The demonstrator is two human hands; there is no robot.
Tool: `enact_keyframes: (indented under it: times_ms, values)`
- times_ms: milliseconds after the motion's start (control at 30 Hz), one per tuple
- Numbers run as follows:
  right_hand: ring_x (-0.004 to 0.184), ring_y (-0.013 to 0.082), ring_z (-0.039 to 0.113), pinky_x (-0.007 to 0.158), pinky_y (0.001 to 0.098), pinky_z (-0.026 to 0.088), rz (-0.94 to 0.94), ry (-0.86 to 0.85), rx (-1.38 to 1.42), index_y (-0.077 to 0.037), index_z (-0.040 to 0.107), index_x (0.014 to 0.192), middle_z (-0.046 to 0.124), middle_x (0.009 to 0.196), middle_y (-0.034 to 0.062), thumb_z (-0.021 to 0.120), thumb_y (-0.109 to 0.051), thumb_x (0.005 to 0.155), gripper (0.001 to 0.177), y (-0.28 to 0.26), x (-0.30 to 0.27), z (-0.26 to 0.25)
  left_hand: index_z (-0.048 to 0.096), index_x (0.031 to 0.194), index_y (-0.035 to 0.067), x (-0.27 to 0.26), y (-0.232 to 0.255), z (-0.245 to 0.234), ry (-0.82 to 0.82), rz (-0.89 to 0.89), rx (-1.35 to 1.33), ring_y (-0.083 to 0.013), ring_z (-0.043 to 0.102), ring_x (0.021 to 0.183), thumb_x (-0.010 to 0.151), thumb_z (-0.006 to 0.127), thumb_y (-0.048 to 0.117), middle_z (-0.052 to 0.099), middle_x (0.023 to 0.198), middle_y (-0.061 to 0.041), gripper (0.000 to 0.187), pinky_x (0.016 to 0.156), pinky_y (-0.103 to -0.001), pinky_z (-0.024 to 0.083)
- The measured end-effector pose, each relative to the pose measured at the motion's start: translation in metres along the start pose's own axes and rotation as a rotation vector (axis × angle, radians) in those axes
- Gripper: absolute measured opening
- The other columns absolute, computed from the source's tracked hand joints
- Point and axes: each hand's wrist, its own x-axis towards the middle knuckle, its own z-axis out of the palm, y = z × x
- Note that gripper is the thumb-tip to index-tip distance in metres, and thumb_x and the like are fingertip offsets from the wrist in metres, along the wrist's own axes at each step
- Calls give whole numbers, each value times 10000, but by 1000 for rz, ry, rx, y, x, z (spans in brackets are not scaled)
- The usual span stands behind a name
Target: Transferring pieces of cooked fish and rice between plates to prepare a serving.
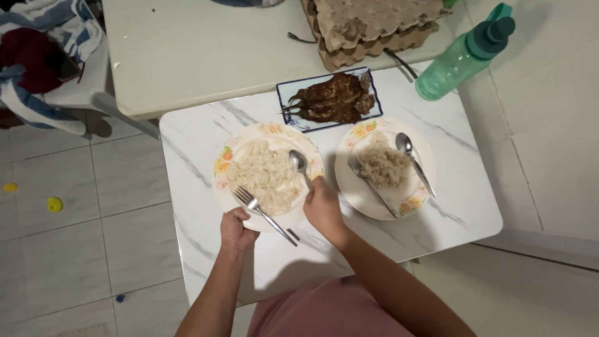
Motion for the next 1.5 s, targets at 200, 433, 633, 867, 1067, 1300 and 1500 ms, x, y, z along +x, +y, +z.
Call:
enact_keyframes:
  times_ms: [200, 433, 633, 867, 1067, 1300, 1500]
  values:
    - [797, 442, 668, 711, 521, 512, -64, 10, -80, -24, 644, 935, 700, 832, 222, 616, -65, 868, 83, -26, 14, -10, 587, 1211, -7, 4, -1, 4, 30, 17, 9, -326, 660, 1049, 583, 432, -71, 656, 1098, -126, 650, 1050, -463, 535]
    - [821, 407, 679, 741, 513, 532, -30, -52, -211, -47, 664, 916, 701, 863, 186, 665, -151, 879, 111, -22, 26, -8, 554, 1218, -35, 10, -5, -3, -3, 19, 22, -364, 660, 1035, 561, 423, -71, 638, 1091, -153, 671, 1049, -479, 550]
    - [880, 385, 685, 762, 510, 539, 30, -137, -263, -76, 673, 943, 708, 939, 152, 654, -189, 900, 123, -17, 30, -12, 539, 1264, -42, 1, -5, 5, 45, 46, 143, -367, 651, 1029, 556, 413, -84, 637, 1084, -150, 720, 1012, -505, 542]
    - [913, 387, 685, 772, 513, 546, -17, -109, -289, -72, 673, 988, 690, 1021, 159, 661, -179, 877, 155, 3, 32, -2, 522, 1309, -23, 6, -14, -5, 37, 64, 130, -359, 640, 1015, 553, 385, -108, 613, 1081, -143, 773, 992, -496, 560]
    - [916, 381, 684, 769, 521, 540, 40, -176, -326, -76, 663, 1004, 689, 1004, 151, 642, -186, 899, 154, 4, 29, -9, 511, 1333, 13, -23, -16, 26, 113, 47, 165, -344, 652, 1000, 525, 359, -113, 617, 1077, -130, 832, 954, -484, 579]
    - [907, 395, 679, 783, 518, 539, 50, -176, -319, -68, 657, 998, 681, 1010, 157, 646, -206, 908, 165, 5, 22, -11, 523, 1321, -32, -5, -14, -7, 70, 20, 186, -335, 655, 920, 533, 390, -99, 605, 1020, -132, 802, 903, -490, 598]
    - [936, 403, 671, 802, 523, 538, 32, -187, -295, -73, 670, 1000, 678, 1029, 172, 664, -203, 882, 176, 16, 22, -9, 529, 1319, -48, -20, -3, 24, 84, 8, 214, -357, 676, 978, 523, 382, -91, 637, 1075, -162, 810, 931, -493, 591]
